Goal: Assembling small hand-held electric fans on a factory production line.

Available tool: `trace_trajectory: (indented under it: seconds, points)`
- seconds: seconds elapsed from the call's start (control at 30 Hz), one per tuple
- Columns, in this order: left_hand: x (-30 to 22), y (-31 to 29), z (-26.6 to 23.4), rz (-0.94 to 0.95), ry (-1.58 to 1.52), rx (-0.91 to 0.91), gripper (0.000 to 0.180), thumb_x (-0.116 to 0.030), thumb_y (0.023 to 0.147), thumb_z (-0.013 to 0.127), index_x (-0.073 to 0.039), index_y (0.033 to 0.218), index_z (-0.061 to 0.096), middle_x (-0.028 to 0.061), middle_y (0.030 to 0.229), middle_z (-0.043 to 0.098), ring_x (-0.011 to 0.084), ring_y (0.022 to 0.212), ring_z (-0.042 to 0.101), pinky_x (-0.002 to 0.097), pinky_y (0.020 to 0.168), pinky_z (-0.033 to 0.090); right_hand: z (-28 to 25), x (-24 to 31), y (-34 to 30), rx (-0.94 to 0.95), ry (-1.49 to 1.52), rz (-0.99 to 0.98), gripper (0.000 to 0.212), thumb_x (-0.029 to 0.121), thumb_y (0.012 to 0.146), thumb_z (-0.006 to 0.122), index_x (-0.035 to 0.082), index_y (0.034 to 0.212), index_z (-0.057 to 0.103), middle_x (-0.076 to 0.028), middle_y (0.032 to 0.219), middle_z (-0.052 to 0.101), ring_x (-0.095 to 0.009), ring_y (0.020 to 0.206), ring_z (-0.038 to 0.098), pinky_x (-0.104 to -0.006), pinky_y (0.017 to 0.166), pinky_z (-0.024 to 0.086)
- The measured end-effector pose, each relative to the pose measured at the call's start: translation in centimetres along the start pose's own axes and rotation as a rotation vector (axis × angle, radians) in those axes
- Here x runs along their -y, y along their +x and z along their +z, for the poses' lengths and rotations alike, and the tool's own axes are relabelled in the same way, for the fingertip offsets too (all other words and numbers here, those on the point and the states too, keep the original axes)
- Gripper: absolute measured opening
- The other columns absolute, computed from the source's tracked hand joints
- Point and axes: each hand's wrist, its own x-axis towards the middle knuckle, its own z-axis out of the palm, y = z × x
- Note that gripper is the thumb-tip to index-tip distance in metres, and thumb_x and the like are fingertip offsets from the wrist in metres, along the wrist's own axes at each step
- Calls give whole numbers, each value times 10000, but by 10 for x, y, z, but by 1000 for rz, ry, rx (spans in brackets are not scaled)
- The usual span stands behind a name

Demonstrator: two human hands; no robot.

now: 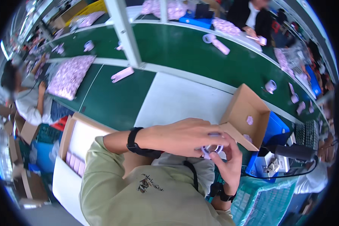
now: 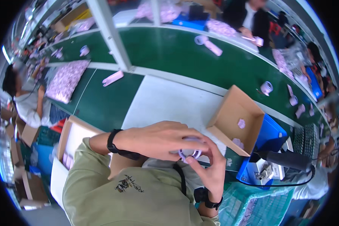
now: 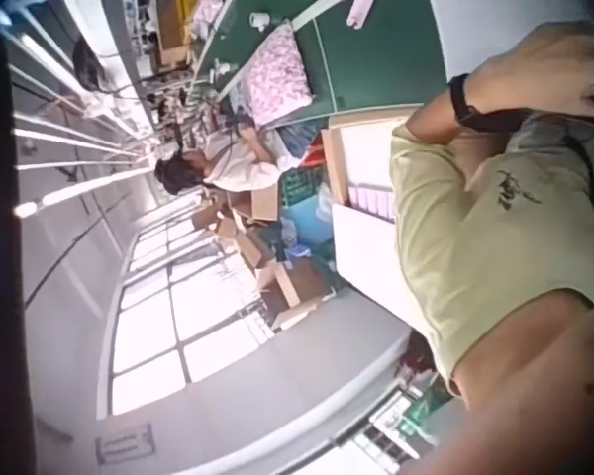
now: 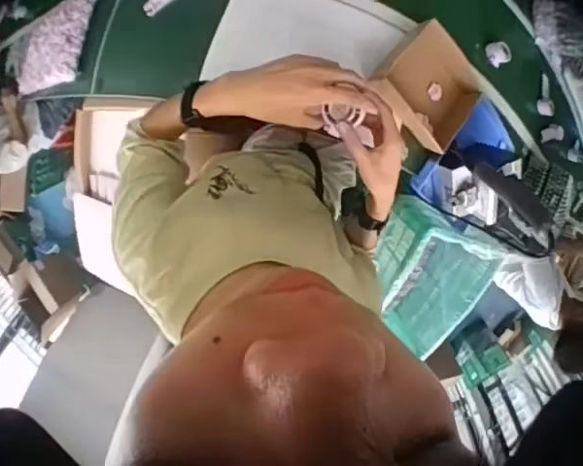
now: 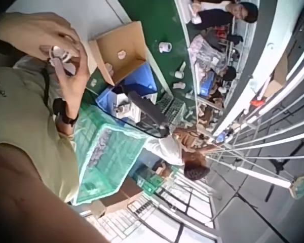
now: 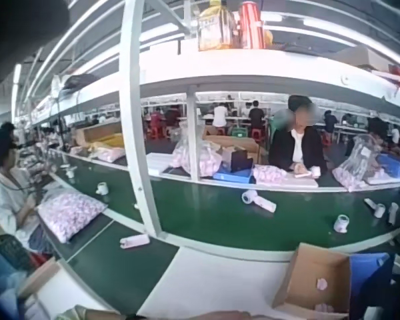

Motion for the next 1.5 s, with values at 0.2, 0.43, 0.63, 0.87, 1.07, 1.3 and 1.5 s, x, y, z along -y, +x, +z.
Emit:
trace_trajectory:
  seconds: [0.2,0.43,0.63,0.87,1.07,1.3,1.5]
  points:
    - [10,-76,64,-462,-620,-450,285,-139,932,590,-48,1200,556,104,963,652,189,769,649,308,646,503,46,-10,24,-147,359,-134,683,29,767,746,-40,1365,423,-152,1239,560,-214,1134,556,-356,997,421]
    - [17,-97,5,-575,-581,-93,222,-196,962,557,-45,1124,571,72,741,641,170,650,641,274,626,499,45,-20,34,-250,376,-197,616,30,794,723,-64,1338,449,-135,1231,567,-220,1143,550,-350,1009,411]
    - [151,-162,-73,-888,284,-695,224,-217,918,604,-10,992,647,160,802,657,225,714,636,322,674,504,23,-25,9,-557,308,-217,592,47,816,707,-62,1338,449,-132,1234,566,-215,1145,550,-342,1017,403]
    - [250,-264,-83,-783,651,-411,279,-234,958,491,-126,1174,631,182,1148,618,410,1096,547,471,956,428,7,-30,0,-594,297,-183,634,19,780,756,-57,1328,447,-150,1230,578,-214,1147,564,-342,1016,420]
    - [221,-222,-70,-682,593,-671,322,-111,919,534,-15,1224,576,217,1254,561,365,1185,513,408,1038,376,2,-30,-4,-594,286,-142,681,37,750,795,-55,1325,440,-163,1232,581,-221,1158,566,-356,1015,435]
    - [191,-188,-52,-1084,629,-549,424,-179,878,640,15,1233,516,222,1125,609,363,1037,606,407,898,480,-6,-25,-6,-601,234,-169,665,80,796,753,-63,1350,415,-149,1251,562,-226,1165,554,-348,1014,428]
    - [93,-117,-36,-934,-975,-400,351,-29,799,730,6,1077,519,147,959,648,235,709,697,326,584,596,3,-25,5,-614,431,-176,652,53,782,765,-40,1338,436,-151,1252,561,-217,1145,569,-352,1004,440]
